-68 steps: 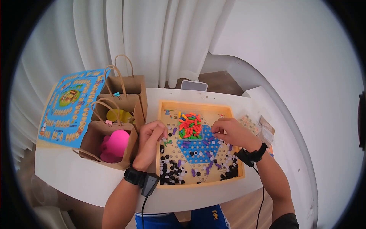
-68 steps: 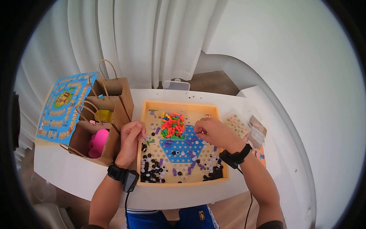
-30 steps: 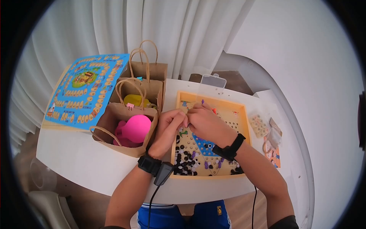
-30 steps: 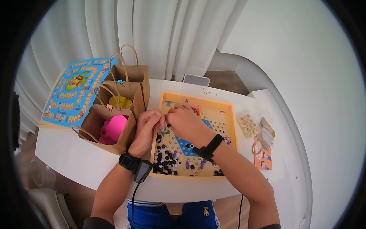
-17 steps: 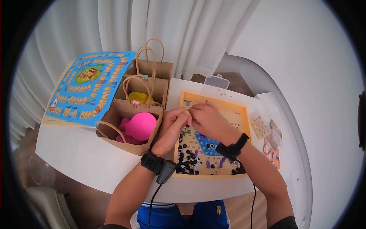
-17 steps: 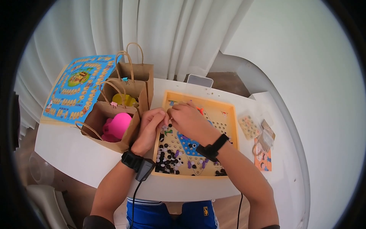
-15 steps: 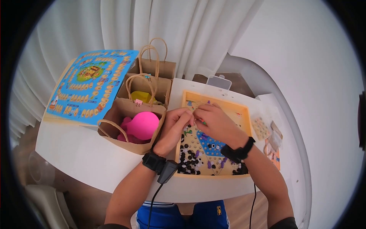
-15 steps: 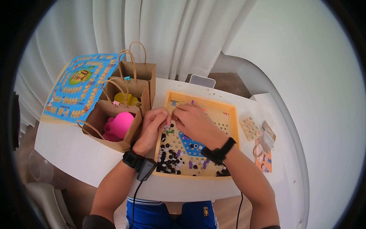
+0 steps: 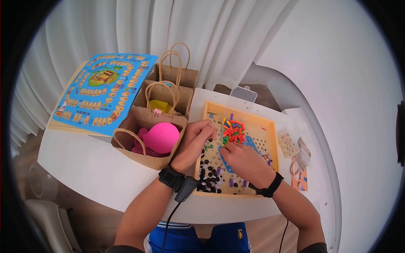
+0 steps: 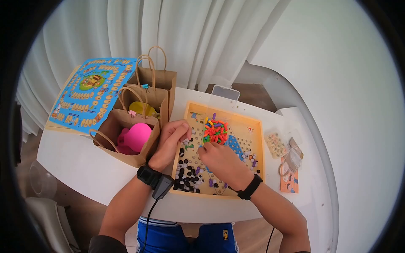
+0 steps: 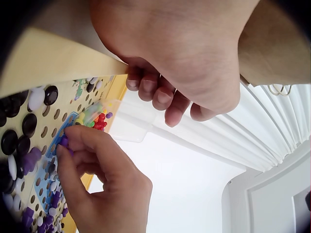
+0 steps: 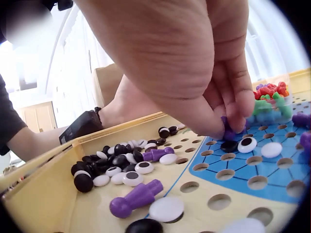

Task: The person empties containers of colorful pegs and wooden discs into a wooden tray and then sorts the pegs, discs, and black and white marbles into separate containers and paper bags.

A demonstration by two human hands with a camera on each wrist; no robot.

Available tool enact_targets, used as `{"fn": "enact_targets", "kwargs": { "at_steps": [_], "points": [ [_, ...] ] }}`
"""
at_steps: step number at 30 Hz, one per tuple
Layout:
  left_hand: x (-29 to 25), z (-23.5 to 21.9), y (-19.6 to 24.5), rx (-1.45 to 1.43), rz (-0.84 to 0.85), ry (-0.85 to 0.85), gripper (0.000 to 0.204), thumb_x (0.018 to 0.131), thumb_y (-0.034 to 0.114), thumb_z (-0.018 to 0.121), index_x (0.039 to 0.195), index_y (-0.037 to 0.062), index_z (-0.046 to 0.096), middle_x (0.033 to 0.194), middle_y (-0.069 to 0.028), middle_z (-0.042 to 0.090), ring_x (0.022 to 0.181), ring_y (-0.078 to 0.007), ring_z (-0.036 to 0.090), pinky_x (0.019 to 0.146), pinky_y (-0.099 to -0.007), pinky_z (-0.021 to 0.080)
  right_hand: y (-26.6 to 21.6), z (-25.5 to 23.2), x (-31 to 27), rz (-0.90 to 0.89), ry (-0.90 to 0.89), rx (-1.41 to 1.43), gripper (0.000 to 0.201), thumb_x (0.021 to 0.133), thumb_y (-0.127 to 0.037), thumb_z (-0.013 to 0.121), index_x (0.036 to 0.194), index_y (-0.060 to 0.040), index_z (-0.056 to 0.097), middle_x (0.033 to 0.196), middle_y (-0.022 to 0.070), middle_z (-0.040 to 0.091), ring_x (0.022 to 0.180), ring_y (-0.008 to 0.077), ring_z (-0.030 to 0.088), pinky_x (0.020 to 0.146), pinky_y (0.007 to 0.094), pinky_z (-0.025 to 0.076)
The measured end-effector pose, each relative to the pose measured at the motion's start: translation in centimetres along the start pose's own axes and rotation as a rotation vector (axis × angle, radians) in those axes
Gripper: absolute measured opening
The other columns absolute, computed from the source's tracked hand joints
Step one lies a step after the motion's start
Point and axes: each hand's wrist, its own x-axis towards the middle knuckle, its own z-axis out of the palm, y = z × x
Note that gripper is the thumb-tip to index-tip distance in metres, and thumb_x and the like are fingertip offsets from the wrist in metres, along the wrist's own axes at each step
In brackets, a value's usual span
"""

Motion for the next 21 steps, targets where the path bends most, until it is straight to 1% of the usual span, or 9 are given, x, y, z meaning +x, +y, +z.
{"fn": "enact_targets", "kwargs": {
  "at_steps": [3, 5, 6, 8, 9, 11, 15, 17, 21],
  "points": [
    [0.0, -0.3, -0.2, -0.005, 0.016, -0.015, 0.031, 0.104, 0.020, 0.054, 0.077, 0.0037, 0.056, 0.075, 0.0030, 0.054, 0.072, -0.0049, 0.047, 0.065, -0.0234, 0.036, 0.2, -0.1, -0.1, 0.028, -0.024, 0.063, 0.011, 0.082, 0.000, 0.066, 0.093, 0.0008, 0.063, 0.089, 0.0145, 0.065, 0.090, 0.0310, 0.071, 0.076, 0.0412, 0.060],
    [0.1, -0.2, -0.4, -0.019, 0.015, -0.014, 0.031, 0.104, 0.020, 0.054, 0.077, 0.0037, 0.056, 0.075, 0.0031, 0.054, 0.072, -0.0049, 0.047, 0.065, -0.0234, 0.036, 0.9, -0.6, -0.2, 0.098, -0.028, 0.314, 0.008, 0.085, -0.001, 0.065, 0.093, 0.0006, 0.064, 0.089, 0.0157, 0.065, 0.088, 0.0318, 0.071, 0.076, 0.0436, 0.059],
    [0.1, -0.3, -0.5, -0.032, 0.015, -0.010, 0.031, 0.104, 0.020, 0.054, 0.077, 0.0037, 0.056, 0.075, 0.0032, 0.054, 0.072, -0.0049, 0.047, 0.066, -0.0234, 0.036, 1.5, -1.0, 0.0, 0.094, -0.029, 0.315, 0.008, 0.085, -0.001, 0.065, 0.093, 0.0006, 0.064, 0.089, 0.0157, 0.065, 0.088, 0.0318, 0.071, 0.076, 0.0436, 0.059],
    [0.1, -0.4, -0.6, -0.029, 0.021, -0.005, 0.031, 0.104, 0.020, 0.054, 0.077, 0.0037, 0.056, 0.075, 0.0034, 0.054, 0.072, -0.0049, 0.047, 0.066, -0.0232, 0.036, 3.2, -2.1, 0.4, 0.153, 0.102, 0.414, 0.011, 0.089, -0.001, 0.063, 0.098, 0.0007, 0.067, 0.095, 0.0173, 0.068, 0.085, 0.0336, 0.070, 0.074, 0.0447, 0.057],
    [0.1, -0.2, -0.6, -0.027, 0.026, -0.005, 0.031, 0.104, 0.020, 0.054, 0.077, 0.0037, 0.056, 0.075, 0.0036, 0.054, 0.072, -0.0049, 0.047, 0.066, -0.0231, 0.036, 3.9, -2.4, 0.8, 0.154, 0.102, 0.414, 0.011, 0.089, -0.001, 0.063, 0.098, 0.0007, 0.067, 0.095, 0.0173, 0.068, 0.085, 0.0336, 0.070, 0.074, 0.0447, 0.057],
    [0.1, -0.2, -0.1, -0.001, 0.024, -0.009, 0.030, 0.103, 0.019, 0.054, 0.077, 0.0037, 0.056, 0.075, 0.0037, 0.053, 0.071, -0.0049, 0.046, 0.066, -0.0230, 0.036, 5.3, -3.1, 1.5, 0.340, 0.076, 0.645, 0.017, 0.090, 0.000, 0.061, 0.104, 0.0020, 0.070, 0.103, 0.0185, 0.071, 0.089, 0.0367, 0.069, 0.077, 0.0451, 0.056],
    [0.0, -0.2, 0.2, -0.014, 0.001, -0.016, 0.030, 0.103, 0.019, 0.054, 0.077, 0.0037, 0.056, 0.074, 0.0039, 0.053, 0.071, -0.0049, 0.046, 0.066, -0.0229, 0.036, 8.2, -1.8, 2.9, 0.379, 0.170, 0.547, 0.022, 0.092, 0.002, 0.058, 0.110, 0.0026, 0.071, 0.110, 0.0205, 0.071, 0.095, 0.0386, 0.069, 0.084, 0.0456, 0.055],
    [0.0, -0.2, 0.2, -0.008, 0.005, -0.014, 0.030, 0.103, 0.019, 0.054, 0.077, 0.0037, 0.056, 0.074, 0.0039, 0.053, 0.071, -0.0048, 0.046, 0.066, -0.0228, 0.036, 8.7, -1.0, 3.4, 0.285, 0.222, 0.463, 0.026, 0.089, 0.006, 0.056, 0.110, 0.0030, 0.071, 0.112, 0.0209, 0.071, 0.101, 0.0390, 0.068, 0.091, 0.0452, 0.055],
    [0.0, -0.2, 0.2, 0.019, 0.005, -0.005, 0.030, 0.104, 0.019, 0.054, 0.078, 0.0035, 0.057, 0.074, 0.0038, 0.054, 0.072, -0.0044, 0.047, 0.067, -0.0224, 0.036, 9.3, 1.8, 3.4, 0.174, 0.269, 0.342, 0.029, 0.090, 0.006, 0.057, 0.115, 0.0024, 0.070, 0.120, 0.0177, 0.070, 0.102, 0.0381, 0.067, 0.094, 0.0418, 0.055]
  ]
}}
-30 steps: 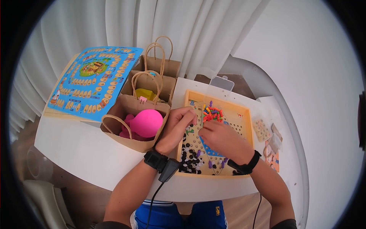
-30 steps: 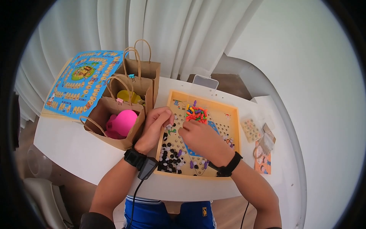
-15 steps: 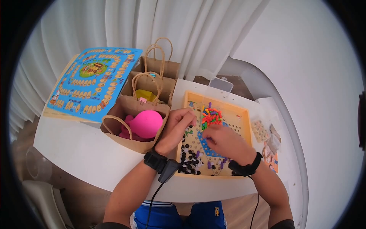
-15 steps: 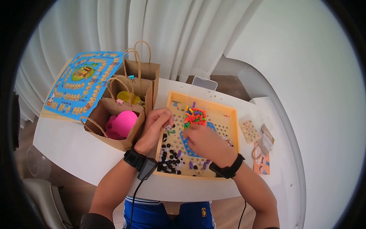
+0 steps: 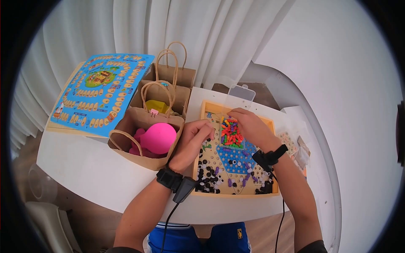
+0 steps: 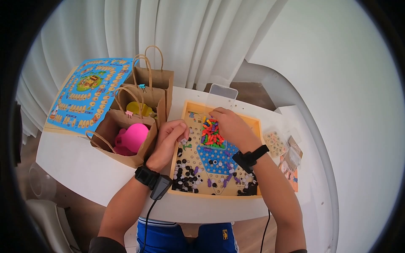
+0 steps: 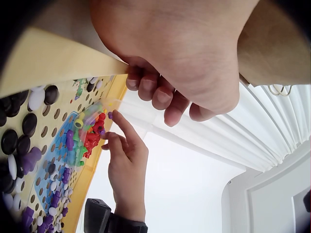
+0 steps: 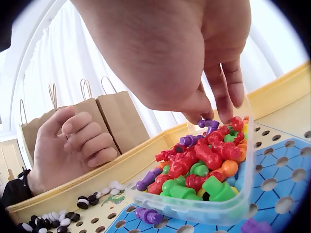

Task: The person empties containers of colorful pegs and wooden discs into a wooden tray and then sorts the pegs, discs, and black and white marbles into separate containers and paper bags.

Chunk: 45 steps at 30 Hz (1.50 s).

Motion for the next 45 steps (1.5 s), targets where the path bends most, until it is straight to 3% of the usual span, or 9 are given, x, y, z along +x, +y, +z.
{"fn": "enact_targets", "kwargs": {
  "at_steps": [6, 12, 18, 20, 26, 30, 32, 41, 45],
  "points": [
    [0.0, -0.1, -0.2, -0.028, 0.002, -0.005, 0.030, 0.103, 0.019, 0.055, 0.078, 0.0031, 0.057, 0.074, 0.0037, 0.054, 0.072, -0.0045, 0.048, 0.067, -0.0226, 0.036, -1.4, -1.3, -1.1, -0.002, -0.074, -0.057, 0.030, 0.089, 0.006, 0.057, 0.114, 0.0004, 0.071, 0.119, 0.0166, 0.070, 0.112, 0.0375, 0.063, 0.100, 0.0441, 0.052],
    [0.0, 0.2, 0.1, 0.013, 0.007, 0.003, 0.037, 0.105, 0.027, 0.051, 0.075, 0.0057, 0.056, 0.073, 0.0040, 0.051, 0.070, -0.0051, 0.040, 0.066, -0.0233, 0.030, -3.1, -3.7, -3.3, 0.044, -0.026, 0.058, 0.022, 0.087, 0.005, 0.057, 0.103, 0.0001, 0.072, 0.107, 0.0175, 0.071, 0.102, 0.0382, 0.065, 0.092, 0.0455, 0.053],
    [0.0, 0.0, -0.1, -0.010, 0.018, 0.007, 0.031, 0.103, 0.020, 0.055, 0.077, 0.0036, 0.056, 0.073, 0.0035, 0.053, 0.070, -0.0049, 0.046, 0.066, -0.0230, 0.035, -3.7, -4.1, -6.1, 0.233, -0.106, 0.070, 0.010, 0.090, -0.005, 0.066, 0.098, 0.0004, 0.067, 0.093, 0.0165, 0.070, 0.087, 0.0361, 0.069, 0.079, 0.0430, 0.055],
    [0.0, 0.0, 0.0, 0.001, 0.020, 0.007, 0.031, 0.103, 0.020, 0.055, 0.076, 0.0036, 0.056, 0.073, 0.0036, 0.053, 0.070, -0.0049, 0.046, 0.066, -0.0230, 0.035, -3.8, -4.1, -6.6, 0.411, -0.214, 0.165, 0.015, 0.087, -0.005, 0.072, 0.099, 0.0000, 0.064, 0.091, 0.0170, 0.071, 0.088, 0.0349, 0.070, 0.079, 0.0430, 0.055],
    [0.0, 0.1, 0.1, 0.019, 0.009, -0.007, 0.036, 0.104, 0.026, 0.051, 0.075, 0.0056, 0.057, 0.074, 0.0041, 0.052, 0.071, -0.0052, 0.041, 0.066, -0.0229, 0.030, -2.0, -2.1, -8.2, 0.289, -0.155, 0.195, 0.026, 0.083, -0.004, 0.076, 0.103, 0.0003, 0.060, 0.088, 0.0174, 0.073, 0.079, 0.0340, 0.071, 0.073, 0.0414, 0.057],
    [0.1, -0.1, -0.3, 0.017, 0.023, 0.010, 0.030, 0.102, 0.019, 0.055, 0.076, 0.0035, 0.056, 0.072, 0.0039, 0.052, 0.070, -0.0047, 0.046, 0.066, -0.0230, 0.035, -2.9, -3.5, -8.1, 0.387, -0.174, 0.272, 0.024, 0.082, -0.003, 0.076, 0.101, 0.0005, 0.062, 0.088, 0.0172, 0.072, 0.078, 0.0324, 0.072, 0.072, 0.0395, 0.057],
    [0.1, 0.0, -0.2, 0.012, 0.017, 0.011, 0.030, 0.102, 0.019, 0.055, 0.076, 0.0037, 0.056, 0.072, 0.0039, 0.052, 0.070, -0.0047, 0.046, 0.066, -0.0230, 0.035, -3.4, -4.0, -8.3, 0.398, -0.278, 0.210, 0.018, 0.084, -0.002, 0.076, 0.100, -0.0003, 0.067, 0.083, 0.0115, 0.070, 0.078, 0.0191, 0.071, 0.072, 0.0321, 0.056],
    [0.1, 0.2, 0.0, -0.003, 0.020, 0.011, 0.031, 0.102, 0.019, 0.055, 0.075, 0.0040, 0.055, 0.072, 0.0039, 0.052, 0.070, -0.0050, 0.045, 0.065, -0.0233, 0.034, -4.7, -2.8, -9.6, 0.214, -0.294, 0.111, 0.015, 0.083, -0.003, 0.076, 0.097, 0.0006, 0.069, 0.085, 0.0159, 0.071, 0.080, 0.0313, 0.072, 0.075, 0.0389, 0.057],
    [0.0, 0.1, 0.0, -0.002, 0.014, 0.013, 0.031, 0.102, 0.019, 0.055, 0.075, 0.0038, 0.055, 0.072, 0.0038, 0.051, 0.070, -0.0050, 0.045, 0.065, -0.0233, 0.034, -4.7, -4.3, -7.9, 0.210, -0.296, 0.110, 0.017, 0.085, -0.004, 0.074, 0.101, 0.0004, 0.069, 0.086, 0.0156, 0.071, 0.078, 0.0275, 0.071, 0.073, 0.0362, 0.057]
  ]
}}
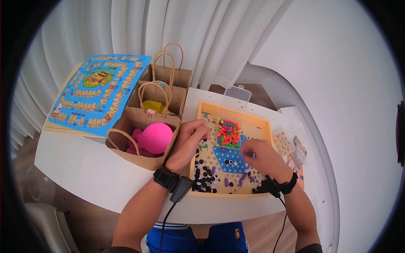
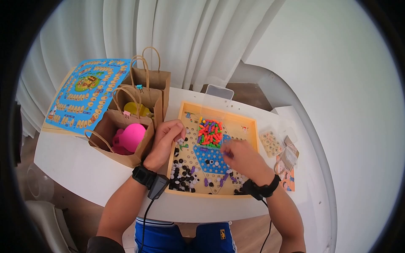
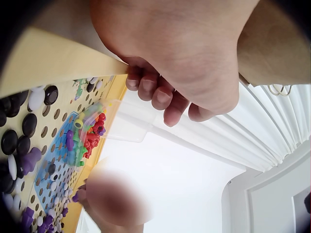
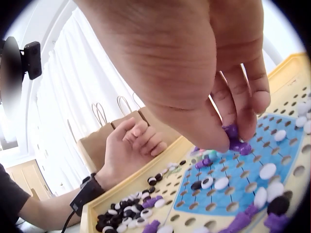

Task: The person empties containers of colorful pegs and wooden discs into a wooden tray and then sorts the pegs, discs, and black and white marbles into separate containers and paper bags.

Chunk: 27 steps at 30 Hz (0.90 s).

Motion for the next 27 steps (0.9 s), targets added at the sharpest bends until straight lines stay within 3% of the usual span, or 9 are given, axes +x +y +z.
{"fn": "enact_targets", "kwargs": {
  "at_steps": [3, 5, 9, 11, 15, 17, 18, 20, 27],
  "points": [
    [0.0, -0.2, -0.4, 0.032, -0.010, -0.014, 0.037, 0.105, 0.026, 0.052, 0.075, 0.0053, 0.057, 0.073, 0.0041, 0.051, 0.071, -0.0050, 0.040, 0.066, -0.0231, 0.030, -0.4, -1.3, 2.0, 0.058, 0.146, 0.101, 0.020, 0.088, -0.006, 0.071, 0.106, -0.0006, 0.069, 0.085, 0.0151, 0.071, 0.081, 0.0287, 0.071, 0.074, 0.0384, 0.057],
    [0.0, 0.0, -0.2, 0.032, -0.009, -0.009, 0.037, 0.105, 0.026, 0.052, 0.075, 0.0051, 0.057, 0.073, 0.0042, 0.050, 0.071, -0.0049, 0.040, 0.066, -0.0231, 0.030, 0.2, -1.2, 3.3, 0.090, 0.235, 0.284, 0.018, 0.090, -0.005, 0.071, 0.107, -0.0004, 0.070, 0.092, 0.0081, 0.073, 0.077, 0.0164, 0.068, 0.071, 0.0292, 0.055],
    [0.0, 0.1, 0.1, 0.036, 0.008, 0.002, 0.037, 0.105, 0.026, 0.052, 0.075, 0.0048, 0.057, 0.072, 0.0042, 0.049, 0.070, -0.0048, 0.040, 0.065, -0.0231, 0.030, 0.8, -0.8, 4.5, 0.075, 0.294, 0.290, 0.018, 0.091, -0.005, 0.070, 0.109, -0.0007, 0.070, 0.100, 0.0064, 0.073, 0.080, 0.0155, 0.068, 0.071, 0.0292, 0.056],
    [0.0, -0.2, -0.2, 0.017, -0.006, -0.001, 0.033, 0.103, 0.022, 0.053, 0.075, 0.0041, 0.057, 0.072, 0.0041, 0.051, 0.070, -0.0047, 0.043, 0.065, -0.0234, 0.033, 0.4, -0.9, 4.2, 0.059, 0.320, 0.248, 0.018, 0.092, -0.005, 0.068, 0.109, -0.0006, 0.069, 0.104, 0.0117, 0.071, 0.084, 0.0213, 0.069, 0.072, 0.0336, 0.056],
    [0.0, 0.0, -0.4, -0.012, 0.005, 0.006, 0.030, 0.102, 0.019, 0.055, 0.076, 0.0035, 0.056, 0.073, 0.0039, 0.053, 0.070, -0.0045, 0.045, 0.065, -0.0232, 0.035, -1.1, -0.2, 2.5, -0.045, 0.120, 0.145, 0.021, 0.090, -0.004, 0.069, 0.111, -0.0008, 0.068, 0.103, 0.0126, 0.070, 0.087, 0.0256, 0.070, 0.076, 0.0369, 0.057],
    [0.0, -0.1, -0.4, 0.007, 0.000, -0.006, 0.033, 0.103, 0.022, 0.053, 0.076, 0.0045, 0.057, 0.074, 0.0038, 0.053, 0.071, -0.0045, 0.043, 0.066, -0.0226, 0.033, -2.2, 1.3, 2.1, -0.274, 0.080, -0.006, 0.026, 0.085, -0.001, 0.069, 0.111, 0.0002, 0.068, 0.106, 0.0132, 0.070, 0.094, 0.0298, 0.071, 0.082, 0.0407, 0.058],
    [0.0, -0.2, -0.4, 0.027, -0.003, -0.017, 0.036, 0.105, 0.026, 0.052, 0.075, 0.0055, 0.057, 0.075, 0.0037, 0.054, 0.072, -0.0045, 0.042, 0.066, -0.0220, 0.030, -2.7, 2.0, 1.9, -0.273, 0.085, -0.006, 0.026, 0.085, -0.001, 0.069, 0.111, 0.0002, 0.068, 0.106, 0.0132, 0.070, 0.094, 0.0298, 0.071, 0.082, 0.0407, 0.058],
    [0.0, -0.1, -0.3, 0.018, -0.004, -0.014, 0.036, 0.105, 0.026, 0.052, 0.075, 0.0057, 0.057, 0.075, 0.0038, 0.054, 0.072, -0.0045, 0.041, 0.066, -0.0221, 0.030, -3.2, 3.1, 1.8, -0.314, 0.094, -0.268, 0.024, 0.085, -0.001, 0.068, 0.108, -0.0025, 0.069, 0.108, 0.0122, 0.070, 0.098, 0.0314, 0.070, 0.085, 0.0416, 0.058],
    [0.0, -0.2, -0.3, 0.023, -0.016, -0.017, 0.036, 0.105, 0.026, 0.052, 0.075, 0.0059, 0.057, 0.075, 0.0043, 0.053, 0.071, -0.0044, 0.041, 0.066, -0.0226, 0.031, -3.7, 3.7, 2.1, -0.287, 0.083, -0.401, 0.031, 0.080, -0.001, 0.066, 0.111, -0.0036, 0.068, 0.108, 0.0118, 0.069, 0.101, 0.0314, 0.070, 0.089, 0.0410, 0.057]
  ]
}}
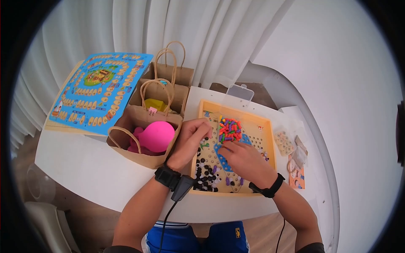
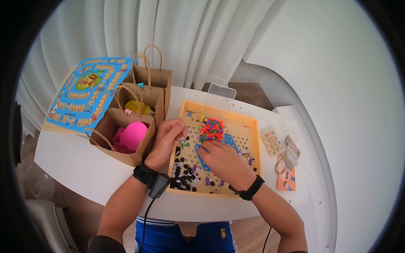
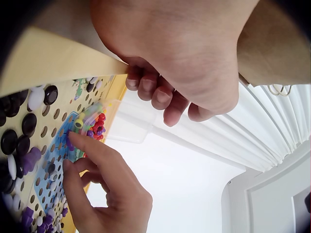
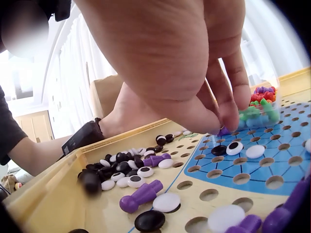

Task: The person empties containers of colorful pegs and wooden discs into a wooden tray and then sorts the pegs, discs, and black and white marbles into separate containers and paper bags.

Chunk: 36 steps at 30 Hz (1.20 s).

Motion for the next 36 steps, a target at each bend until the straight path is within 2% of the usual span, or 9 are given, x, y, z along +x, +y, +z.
{"fn": "enact_targets", "kwargs": {
  "at_steps": [6, 15, 19, 21, 23, 25, 27, 29, 36],
  "points": [
    [0.1, -0.1, -0.4, -0.047, 0.023, -0.008, 0.030, 0.103, 0.019, 0.055, 0.077, 0.0032, 0.057, 0.075, 0.0036, 0.054, 0.073, -0.0046, 0.049, 0.067, -0.0228, 0.037, 0.2, -0.1, -0.2, 0.020, 0.012, 0.035, 0.029, 0.081, 0.000, 0.066, 0.111, -0.0017, 0.067, 0.106, 0.0133, 0.068, 0.107, 0.0317, 0.068, 0.090, 0.0419, 0.057],
    [0.1, -0.1, -0.2, -0.019, 0.022, -0.002, 0.028, 0.102, 0.018, 0.055, 0.078, 0.0030, 0.058, 0.074, 0.0035, 0.055, 0.072, -0.0047, 0.048, 0.067, -0.0224, 0.037, 0.2, 0.8, -0.3, 0.075, 0.046, 0.142, 0.022, 0.084, 0.000, 0.066, 0.107, -0.0012, 0.067, 0.103, 0.0145, 0.067, 0.100, 0.0341, 0.069, 0.086, 0.0437, 0.058],
    [0.1, -0.1, -0.2, -0.031, 0.011, 0.001, 0.028, 0.102, 0.017, 0.055, 0.078, 0.0031, 0.058, 0.074, 0.0034, 0.055, 0.072, -0.0046, 0.048, 0.066, -0.0224, 0.037, 0.3, 0.7, 0.2, 0.106, -0.024, 0.156, 0.014, 0.089, -0.007, 0.068, 0.102, -0.0037, 0.068, 0.100, 0.0125, 0.067, 0.097, 0.0327, 0.069, 0.082, 0.0434, 0.058],
    [0.1, 0.0, -0.1, -0.010, 0.006, -0.004, 0.035, 0.105, 0.025, 0.052, 0.076, 0.0053, 0.057, 0.077, 0.0033, 0.055, 0.073, -0.0049, 0.043, 0.068, -0.0222, 0.033, 0.3, 0.7, 0.3, 0.129, -0.069, 0.156, 0.012, 0.091, -0.012, 0.069, 0.102, -0.0063, 0.068, 0.100, 0.0105, 0.067, 0.097, 0.0317, 0.068, 0.081, 0.0428, 0.057],
    [0.1, 0.1, -0.2, -0.027, 0.007, 0.003, 0.035, 0.105, 0.025, 0.052, 0.076, 0.0054, 0.057, 0.077, 0.0034, 0.055, 0.073, -0.0049, 0.043, 0.068, -0.0223, 0.033, 0.2, 0.3, 0.4, 0.029, 0.005, 0.213, 0.011, 0.092, -0.014, 0.070, 0.099, -0.0068, 0.068, 0.097, 0.0096, 0.065, 0.093, 0.0316, 0.067, 0.079, 0.0425, 0.056],
    [0.1, 0.1, -0.3, -0.046, 0.007, 0.007, 0.035, 0.105, 0.025, 0.052, 0.076, 0.0054, 0.056, 0.076, 0.0034, 0.055, 0.073, -0.0049, 0.043, 0.068, -0.0224, 0.033, -0.4, -0.2, 0.6, -0.026, 0.013, 0.281, 0.011, 0.092, -0.015, 0.070, 0.099, -0.0068, 0.067, 0.096, 0.0096, 0.064, 0.092, 0.0316, 0.067, 0.079, 0.0423, 0.056],
    [0.1, 0.0, -0.3, -0.051, 0.021, 0.006, 0.028, 0.102, 0.017, 0.055, 0.078, 0.0033, 0.057, 0.075, 0.0036, 0.055, 0.072, -0.0047, 0.048, 0.066, -0.0226, 0.037, -0.6, 0.1, 0.6, -0.074, 0.024, 0.347, 0.011, 0.092, -0.015, 0.071, 0.098, -0.0067, 0.066, 0.095, 0.0095, 0.063, 0.091, 0.0315, 0.066, 0.079, 0.0421, 0.056],
    [0.1, 0.0, 0.0, -0.039, 0.014, 0.001, 0.028, 0.102, 0.017, 0.055, 0.078, 0.0034, 0.057, 0.075, 0.0036, 0.055, 0.073, -0.0046, 0.049, 0.066, -0.0226, 0.037, -0.6, 1.0, 0.6, -0.199, 0.004, 0.345, 0.011, 0.092, -0.014, 0.070, 0.098, -0.0060, 0.066, 0.095, 0.0097, 0.062, 0.092, 0.0317, 0.066, 0.080, 0.0421, 0.055],
    [0.1, -0.1, -0.1, -0.017, 0.008, 0.004, 0.028, 0.101, 0.018, 0.055, 0.077, 0.0037, 0.057, 0.074, 0.0040, 0.054, 0.072, -0.0042, 0.048, 0.066, -0.0225, 0.037, -1.4, -0.1, 0.7, -0.100, -0.142, 0.406, 0.011, 0.093, -0.013, 0.068, 0.099, -0.0043, 0.066, 0.097, 0.0110, 0.063, 0.094, 0.0335, 0.066, 0.081, 0.0426, 0.055]
  ]
}}
